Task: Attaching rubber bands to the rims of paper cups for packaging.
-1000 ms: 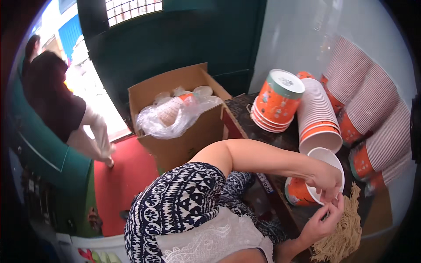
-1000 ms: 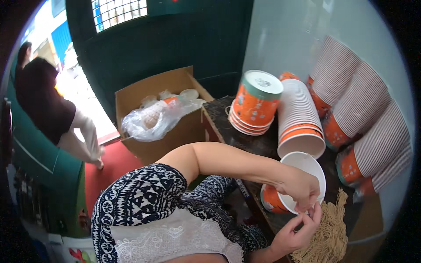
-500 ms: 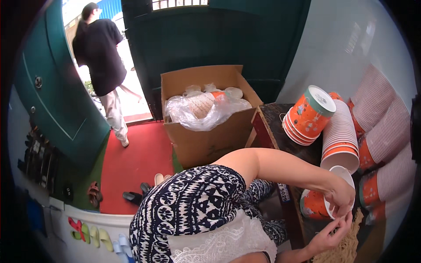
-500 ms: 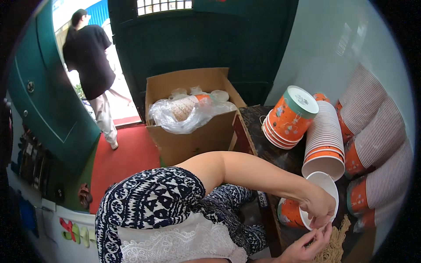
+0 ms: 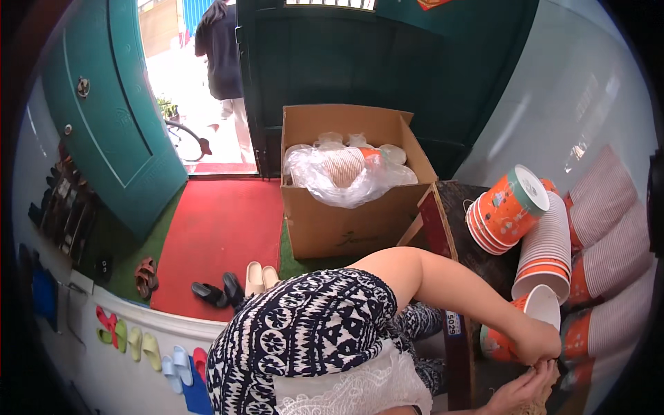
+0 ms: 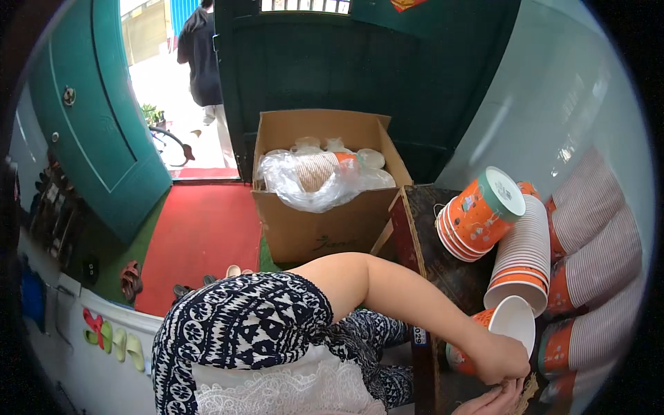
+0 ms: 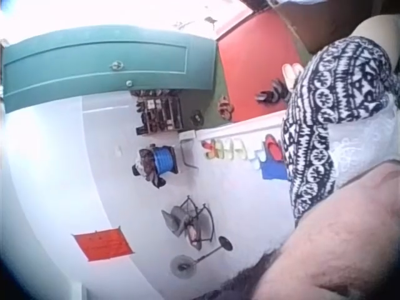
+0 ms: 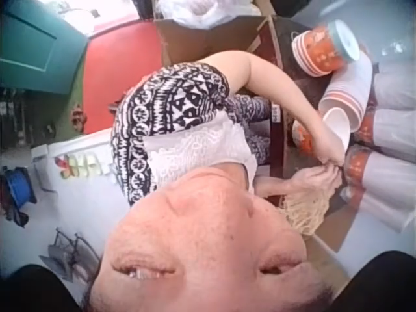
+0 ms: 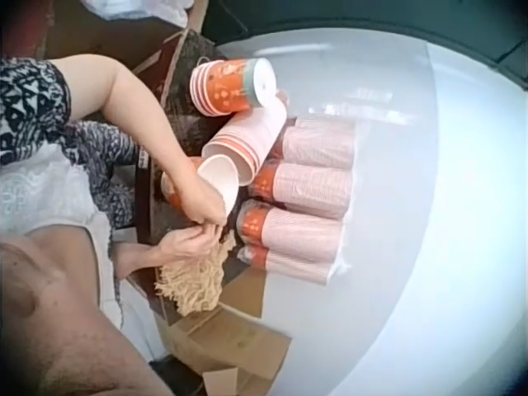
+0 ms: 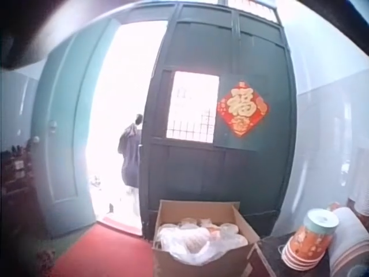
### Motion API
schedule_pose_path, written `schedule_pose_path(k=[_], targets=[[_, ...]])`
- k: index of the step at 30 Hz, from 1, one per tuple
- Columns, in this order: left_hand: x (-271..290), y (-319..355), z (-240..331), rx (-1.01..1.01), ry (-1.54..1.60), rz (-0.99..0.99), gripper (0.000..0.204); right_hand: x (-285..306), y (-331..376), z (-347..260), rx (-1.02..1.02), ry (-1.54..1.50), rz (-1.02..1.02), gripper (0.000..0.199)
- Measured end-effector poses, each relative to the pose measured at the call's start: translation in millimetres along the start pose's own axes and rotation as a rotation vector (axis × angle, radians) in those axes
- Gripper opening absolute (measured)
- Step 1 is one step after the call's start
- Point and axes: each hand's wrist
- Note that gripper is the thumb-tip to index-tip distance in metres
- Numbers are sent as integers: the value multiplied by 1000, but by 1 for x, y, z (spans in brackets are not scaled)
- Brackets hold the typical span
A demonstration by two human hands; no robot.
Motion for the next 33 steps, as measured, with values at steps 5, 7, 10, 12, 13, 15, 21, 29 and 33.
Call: schedule_pose_path(k=[5, 7, 10, 12, 13, 15, 21, 29, 33], targets=[[-11, 17, -6, 23, -75, 355, 17, -7, -4, 1, -11, -43, -58, 21], [-12, 18, -8, 47, -92, 333, 18, -9, -4, 0, -14, -107, -37, 20], [-22, 16, -14, 91, -125, 349, 22, -6, -5, -2, -14, -14, -64, 21], [-25, 15, -15, 100, -140, 382, 24, -7, -3, 1, -36, -24, -69, 20], [-27, 15, -15, 95, -136, 399, 23, -7, -2, 3, -58, -36, -77, 20], [-28, 16, -7, 65, -121, 397, 22, -8, 2, 6, -97, -73, -59, 20], [-13, 35, 1, 125, -222, 268, 21, -30, 21, 32, -207, -192, -83, 20], [-9, 58, -21, 43, -105, 406, 12, -30, -14, 14, -182, -193, -64, 5], [-13, 49, -19, -22, -80, 467, 13, -25, -10, 26, -228, -296, -54, 7]])
Point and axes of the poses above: each hand's wrist, its own y-axis away from the middle knuckle, its own x-axis out of the back of the hand, z = x × y, and after that the axes turned 13 degrees about -z, right-handed
